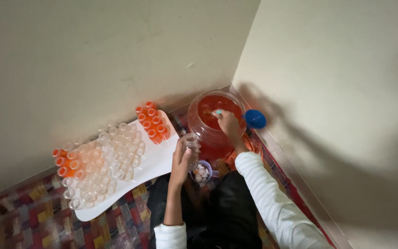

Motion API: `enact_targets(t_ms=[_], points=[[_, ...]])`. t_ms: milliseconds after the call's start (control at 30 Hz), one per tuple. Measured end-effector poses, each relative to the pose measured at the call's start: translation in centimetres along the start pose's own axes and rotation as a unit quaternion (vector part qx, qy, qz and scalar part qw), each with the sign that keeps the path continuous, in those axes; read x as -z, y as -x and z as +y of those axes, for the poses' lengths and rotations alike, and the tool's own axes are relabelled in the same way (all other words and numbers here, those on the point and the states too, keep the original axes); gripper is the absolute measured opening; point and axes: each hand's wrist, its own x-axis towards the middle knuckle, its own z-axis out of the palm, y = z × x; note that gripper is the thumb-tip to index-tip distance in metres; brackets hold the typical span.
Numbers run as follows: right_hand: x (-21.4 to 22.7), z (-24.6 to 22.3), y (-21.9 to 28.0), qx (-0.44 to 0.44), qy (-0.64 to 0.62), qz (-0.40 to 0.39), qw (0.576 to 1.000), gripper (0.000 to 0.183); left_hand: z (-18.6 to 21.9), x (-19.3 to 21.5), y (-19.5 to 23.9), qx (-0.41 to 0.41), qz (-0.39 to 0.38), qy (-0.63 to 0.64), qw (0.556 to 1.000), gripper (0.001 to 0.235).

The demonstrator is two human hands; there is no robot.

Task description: The person scoops a red liquid from a large container using a ladle and pours it into small glass jars via a blue funnel. The filled jars are then placed on a white tray alongside other empty jars.

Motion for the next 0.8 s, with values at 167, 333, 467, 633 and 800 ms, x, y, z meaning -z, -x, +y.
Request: enact_targets(t_ms=[167, 333, 467, 633, 800], points=[[-1.7, 1.4, -0.8, 0.036, 0.184, 0.002, 0.982, 0.033, 0.2, 0.7, 0.9, -0.045, 0.017, 0.014, 0.999, 0.044], [-1.2, 1.9, -2.1, -0.018, 0.109, -0.096, 0.989, 0.029, 1.1, 0.6, 1.3, -0.056, 0.072, 0.011, 0.996, 0.052], [-1.4, 3.4, -3.4, 0.001, -0.061, -0.082, 0.995, 0.025, 0.7, 0.3, 1.7, -0.025, 0.07, 0.044, 0.996, 0.056], [-2.4, 3.0, -1.4, 0.097, 0.012, -0.004, 0.995, 0.02, 1.3, 0.1, 2.4, -0.008, 0.019, 0.053, 0.998, 0.048], [-5.3, 5.8, -5.7, 0.082, 0.166, -0.004, 0.983, 0.026, 1.6, -0.3, 2.0, -0.023, -0.008, 0.01, 1.0, 0.043]])
